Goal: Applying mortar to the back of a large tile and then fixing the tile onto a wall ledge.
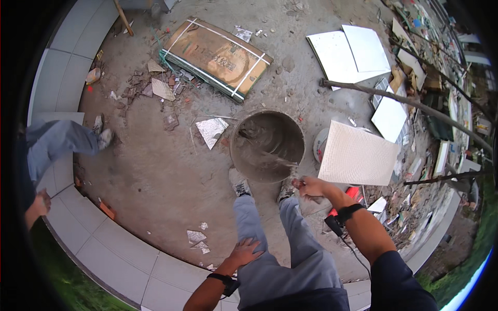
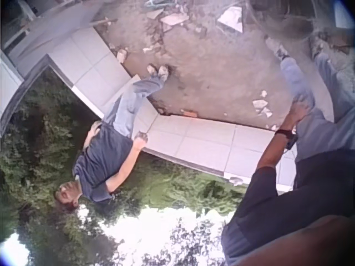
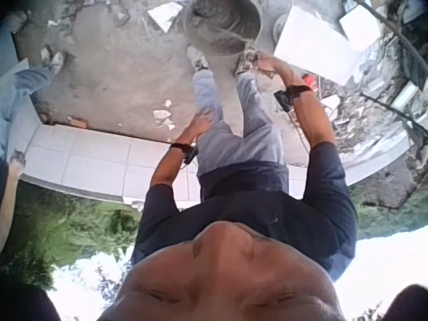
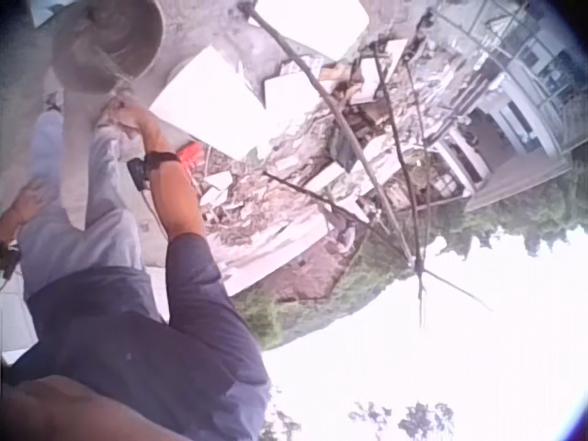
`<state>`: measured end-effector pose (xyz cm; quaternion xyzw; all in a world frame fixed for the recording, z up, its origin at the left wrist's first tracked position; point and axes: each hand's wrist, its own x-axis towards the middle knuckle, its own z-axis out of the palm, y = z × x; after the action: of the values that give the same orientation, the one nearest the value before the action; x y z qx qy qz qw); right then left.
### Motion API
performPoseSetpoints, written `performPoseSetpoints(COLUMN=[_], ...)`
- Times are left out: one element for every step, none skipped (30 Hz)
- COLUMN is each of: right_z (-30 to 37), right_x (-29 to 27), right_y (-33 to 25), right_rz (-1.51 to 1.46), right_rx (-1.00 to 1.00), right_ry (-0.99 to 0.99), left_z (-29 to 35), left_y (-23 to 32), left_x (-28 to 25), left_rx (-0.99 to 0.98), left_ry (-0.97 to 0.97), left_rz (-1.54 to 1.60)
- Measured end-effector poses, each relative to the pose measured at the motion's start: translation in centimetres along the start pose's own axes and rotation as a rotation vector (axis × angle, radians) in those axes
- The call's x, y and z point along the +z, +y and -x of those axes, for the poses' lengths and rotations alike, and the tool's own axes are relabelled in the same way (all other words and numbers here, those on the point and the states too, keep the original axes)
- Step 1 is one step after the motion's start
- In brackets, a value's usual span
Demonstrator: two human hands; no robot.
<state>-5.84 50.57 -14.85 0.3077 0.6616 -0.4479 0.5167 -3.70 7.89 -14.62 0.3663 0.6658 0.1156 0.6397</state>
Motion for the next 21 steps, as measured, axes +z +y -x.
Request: performPoseSetpoints(right_z=[1.1, 2.1, 1.2, 0.4, -0.9, -1.9, -3.2, -5.5, -8.3, -10.6, -12.7, -14.7, -16.6, -18.9, -20.7, -21.5, -21.9, -22.2, -22.2, -22.2, -21.9], right_x=[-1.7, -2.9, -3.1, -3.2, -3.4, -3.9, -4.6, -5.4, -5.9, -6.2, -6.5, -6.7, -6.8, -6.9, -7.1, -7.8, -7.4, -7.2, -7.3, -7.1, -6.7], right_y=[-1.4, -3.9, -5.2, -6.3, -7.3, -9.0, -10.6, -10.8, -10.6, -10.9, -11.1, -10.6, -10.2, -9.3, -8.3, -6.9, -6.8, -6.7, -6.6, -7.2, -7.4], right_rz=[0.004, 0.355, 0.363, 0.496, 0.627, 0.781, 0.934, 1.002, 1.069, 1.072, 1.177, 1.281, 1.287, 1.342, 1.399, 1.430, 1.430, 1.469, 1.506, 1.506, 1.520], right_rx=[0.112, 0.043, 0.049, 0.015, -0.024, -0.029, -0.039, -0.007, 0.021, 0.020, 0.082, 0.149, 0.153, 0.172, 0.194, 0.131, 0.125, 0.064, 0.006, -0.003, -0.065], right_ry=[-0.063, 0.038, 0.034, 0.273, 0.508, 0.512, 0.510, 0.536, 0.558, 0.548, 0.485, 0.415, 0.403, 0.392, 0.380, 0.422, 0.410, 0.347, 0.286, 0.288, 0.226], left_z=[-0.3, -0.4, -0.3, -0.5, -0.8, -0.6, -0.8, -0.9, -0.6, -0.2, 0.0, 0.3, 0.4, 0.5, 0.5, 0.2, 0.6, 0.7, 0.8, 1.0, 0.9], left_y=[0.1, -0.2, -0.6, -0.6, -0.2, 0.1, 0.2, 0.6, 0.5, 0.0, -0.4, -0.7, -1.4, -2.3, -2.9, -3.0, -3.2, -3.4, -3.5, -3.6, -3.6], left_x=[-0.7, -1.2, -1.6, -2.3, -3.2, -4.0, -4.9, -6.3, -7.0, -7.5, -8.0, -8.2, -8.5, -8.9, -9.3, -9.6, -9.9, -10.0, -10.1, -10.4, -10.6], left_rx=[0.011, 0.066, 0.116, 0.126, 0.145, 0.157, 0.152, 0.133, 0.109, 0.104, 0.075, 0.048, 0.047, 0.077, 0.110, 0.117, 0.106, 0.099, 0.096, 0.084, 0.076], left_ry=[0.008, 0.039, 0.069, 0.069, 0.158, 0.241, 0.233, 0.291, 0.348, 0.344, 0.425, 0.500, 0.495, 0.540, 0.586, 0.583, 0.587, 0.591, 0.589, 0.579, 0.567], left_rz=[0.012, -0.031, -0.074, -0.067, -0.008, 0.054, 0.064, 0.123, 0.183, 0.191, 0.235, 0.283, 0.295, 0.349, 0.405, 0.415, 0.436, 0.456, 0.459, 0.458, 0.458])
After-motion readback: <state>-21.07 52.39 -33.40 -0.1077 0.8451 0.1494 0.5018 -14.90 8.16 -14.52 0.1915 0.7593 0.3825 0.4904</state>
